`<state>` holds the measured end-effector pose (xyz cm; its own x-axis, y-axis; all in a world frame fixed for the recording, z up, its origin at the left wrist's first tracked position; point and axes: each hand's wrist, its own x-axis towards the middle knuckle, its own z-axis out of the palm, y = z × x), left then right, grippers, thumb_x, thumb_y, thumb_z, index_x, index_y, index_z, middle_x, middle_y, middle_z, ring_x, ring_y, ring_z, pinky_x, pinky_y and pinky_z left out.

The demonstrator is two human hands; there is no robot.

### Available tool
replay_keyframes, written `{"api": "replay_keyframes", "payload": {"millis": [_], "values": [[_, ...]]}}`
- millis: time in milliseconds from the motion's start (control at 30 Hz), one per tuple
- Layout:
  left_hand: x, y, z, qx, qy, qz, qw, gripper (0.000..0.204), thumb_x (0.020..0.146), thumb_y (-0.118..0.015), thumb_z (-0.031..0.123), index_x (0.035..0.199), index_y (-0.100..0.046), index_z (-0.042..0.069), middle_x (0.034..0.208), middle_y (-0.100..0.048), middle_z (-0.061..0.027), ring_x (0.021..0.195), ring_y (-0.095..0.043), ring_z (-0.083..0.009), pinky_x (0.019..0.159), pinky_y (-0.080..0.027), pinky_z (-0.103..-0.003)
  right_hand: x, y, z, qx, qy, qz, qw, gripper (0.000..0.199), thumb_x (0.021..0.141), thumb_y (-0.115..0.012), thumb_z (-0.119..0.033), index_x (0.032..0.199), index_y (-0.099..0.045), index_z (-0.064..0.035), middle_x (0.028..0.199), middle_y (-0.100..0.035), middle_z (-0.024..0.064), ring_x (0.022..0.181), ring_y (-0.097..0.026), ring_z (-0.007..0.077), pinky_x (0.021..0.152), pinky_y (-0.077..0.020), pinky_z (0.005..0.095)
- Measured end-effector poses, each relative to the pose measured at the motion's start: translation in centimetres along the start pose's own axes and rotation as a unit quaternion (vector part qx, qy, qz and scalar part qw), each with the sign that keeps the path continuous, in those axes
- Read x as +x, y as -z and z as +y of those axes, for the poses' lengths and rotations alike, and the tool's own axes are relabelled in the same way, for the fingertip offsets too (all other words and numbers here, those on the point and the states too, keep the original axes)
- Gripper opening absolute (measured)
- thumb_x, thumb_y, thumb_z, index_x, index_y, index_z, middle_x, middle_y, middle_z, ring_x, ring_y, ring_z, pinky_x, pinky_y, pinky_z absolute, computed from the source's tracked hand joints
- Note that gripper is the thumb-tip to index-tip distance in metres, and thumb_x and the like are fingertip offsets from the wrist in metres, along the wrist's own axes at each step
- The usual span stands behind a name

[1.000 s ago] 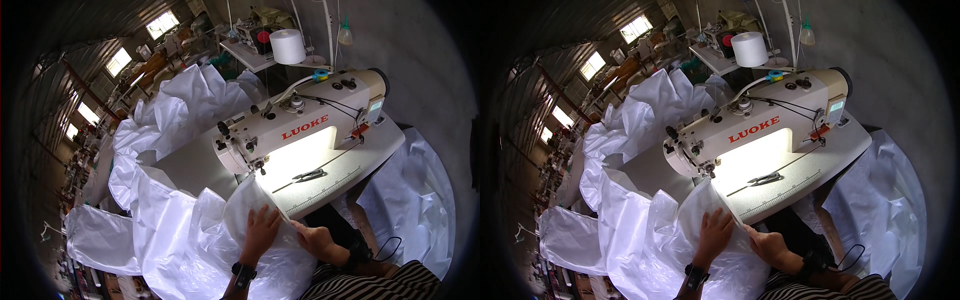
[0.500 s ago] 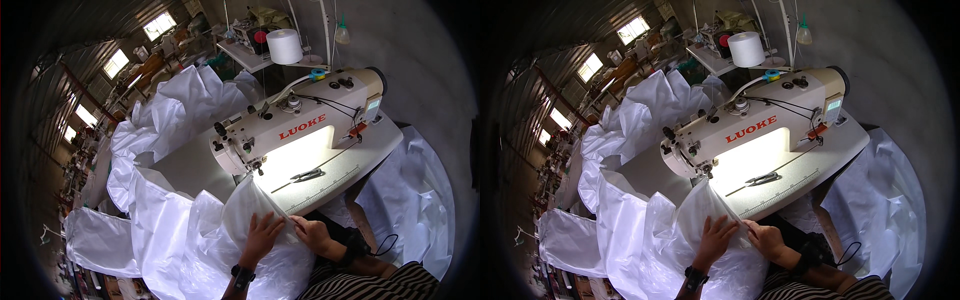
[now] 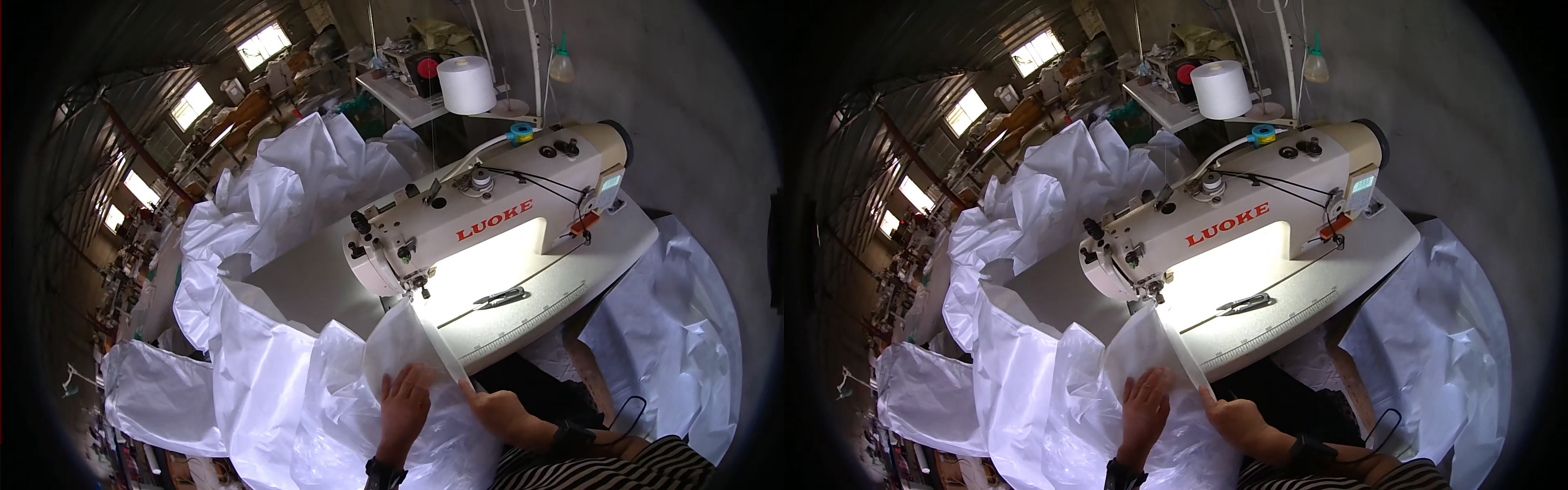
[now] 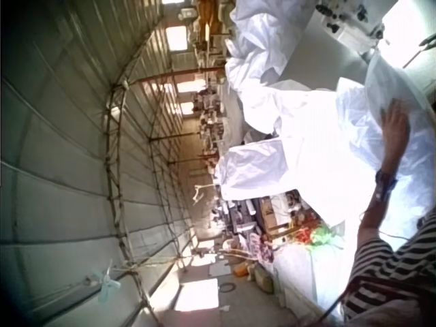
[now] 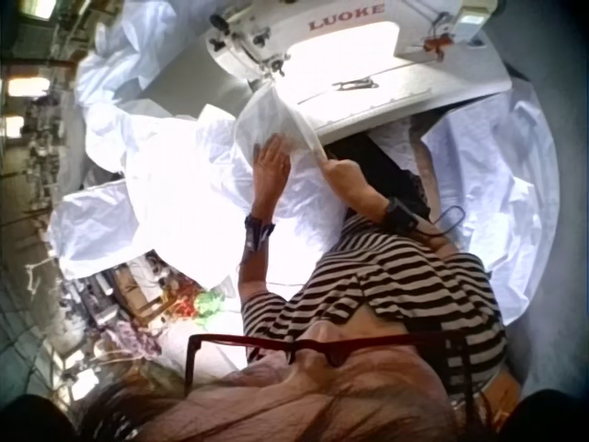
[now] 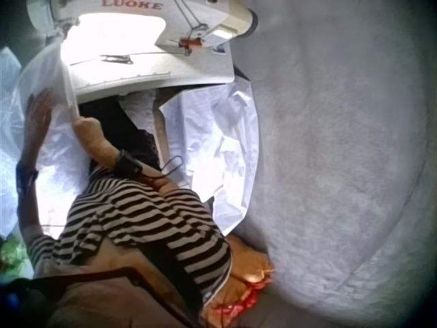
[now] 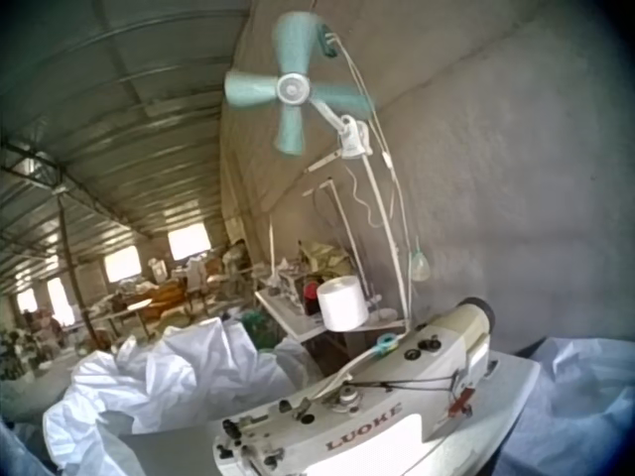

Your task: Sewing large white plastic or synthetic fabric sheets using an industrial sewing machine.

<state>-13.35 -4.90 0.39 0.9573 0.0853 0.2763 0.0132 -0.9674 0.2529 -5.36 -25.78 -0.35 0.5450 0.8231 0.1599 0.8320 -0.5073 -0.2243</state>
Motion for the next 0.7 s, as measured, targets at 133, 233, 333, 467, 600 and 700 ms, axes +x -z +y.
{"api": "replay_keyframes", "payload": {"millis": [133, 233, 333, 467, 600, 700], "values": [[0.4, 1.2, -1.5, 0.038, 0.092, -0.022, 0.995, 0.042, 0.094, -0.065, 0.025, 0.135, -0.061, 0.014, 0.15, -0.052, -0.007, 0.143, -0.042, -0.0356, 0.112, -0.028, -0.068, 1.9, -0.1, -0.6, 0.022, 0.002, -0.015, 1.0, 0.062, 0.083, -0.062, -0.01, 0.142, -0.051, 0.0042, 0.057, -0.062, 0.0016, 0.045, -0.062, 0.0157, 0.041, -0.048, 0.0303], [2.3, 2.1, -4.0, 0.028, 0.087, -0.043, 0.995, 0.046, 0.097, -0.062, 0.025, 0.141, -0.056, 0.013, 0.156, -0.045, -0.0082, 0.147, -0.035, -0.0351, 0.114, -0.027, -0.063, 3.9, -0.1, -1.0, 0.032, 0.012, -0.053, 0.998, 0.063, 0.083, -0.06, -0.009, 0.143, -0.048, 0.007, 0.057, -0.062, 0.0029, 0.046, -0.063, 0.0179, 0.041, -0.048, 0.0321], [4.3, 2.5, -6.2, -0.038, 0.093, -0.034, 0.994, 0.047, 0.097, -0.061, 0.022, 0.142, -0.053, 0.01, 0.156, -0.044, -0.0086, 0.149, -0.032, -0.0342, 0.119, -0.022, -0.056, 5.2, 0.1, -1.0, 0.041, 0.01, -0.071, 0.997, 0.064, 0.084, -0.059, -0.008, 0.145, -0.045, 0.0086, 0.058, -0.063, 0.0041, 0.048, -0.065, 0.0202, 0.042, -0.0482, 0.0341], [5.2, 2.1, -6.1, -0.012, 0.074, -0.02, 0.997, 0.048, 0.098, -0.059, 0.024, 0.144, -0.052, 0.011, 0.157, -0.043, -0.0094, 0.15, -0.031, -0.0338, 0.119, -0.022, -0.053, 5.2, 0.7, -0.6, 0.043, -0.004, -0.076, 0.996, 0.064, 0.086, -0.058, -0.009, 0.146, -0.044, 0.008, 0.059, -0.065, 0.0042, 0.05, -0.066, 0.0212, 0.042, -0.0486, 0.0342], [5.0, 1.7, -4.9, 0.002, 0.097, -0.006, 0.995, 0.043, 0.097, -0.059, 0.02, 0.139, -0.058, 0.01, 0.149, -0.053, -0.0094, 0.141, -0.043, -0.0349, 0.116, -0.029, -0.053, 4.4, 1.4, 0.0, -0.011, -0.009, -0.073, 0.997, 0.062, 0.087, -0.058, -0.009, 0.146, -0.046, 0.0053, 0.062, -0.066, 0.0034, 0.051, -0.066, 0.0204, 0.043, -0.0495, 0.033], [6.9, 1.3, -5.5, -0.042, 0.058, 0.067, 0.995, 0.031, 0.092, -0.063, 0.014, 0.121, -0.067, 0.005, 0.131, -0.065, -0.0108, 0.126, -0.057, -0.033, 0.107, -0.044, -0.048, 4.1, 1.7, 0.5, -0.021, -0.009, -0.084, 0.996, 0.06, 0.088, -0.057, -0.008, 0.146, -0.048, 0.0022, 0.064, -0.066, 0.0027, 0.052, -0.066, 0.0195, 0.043, -0.0499, 0.0324]]}}
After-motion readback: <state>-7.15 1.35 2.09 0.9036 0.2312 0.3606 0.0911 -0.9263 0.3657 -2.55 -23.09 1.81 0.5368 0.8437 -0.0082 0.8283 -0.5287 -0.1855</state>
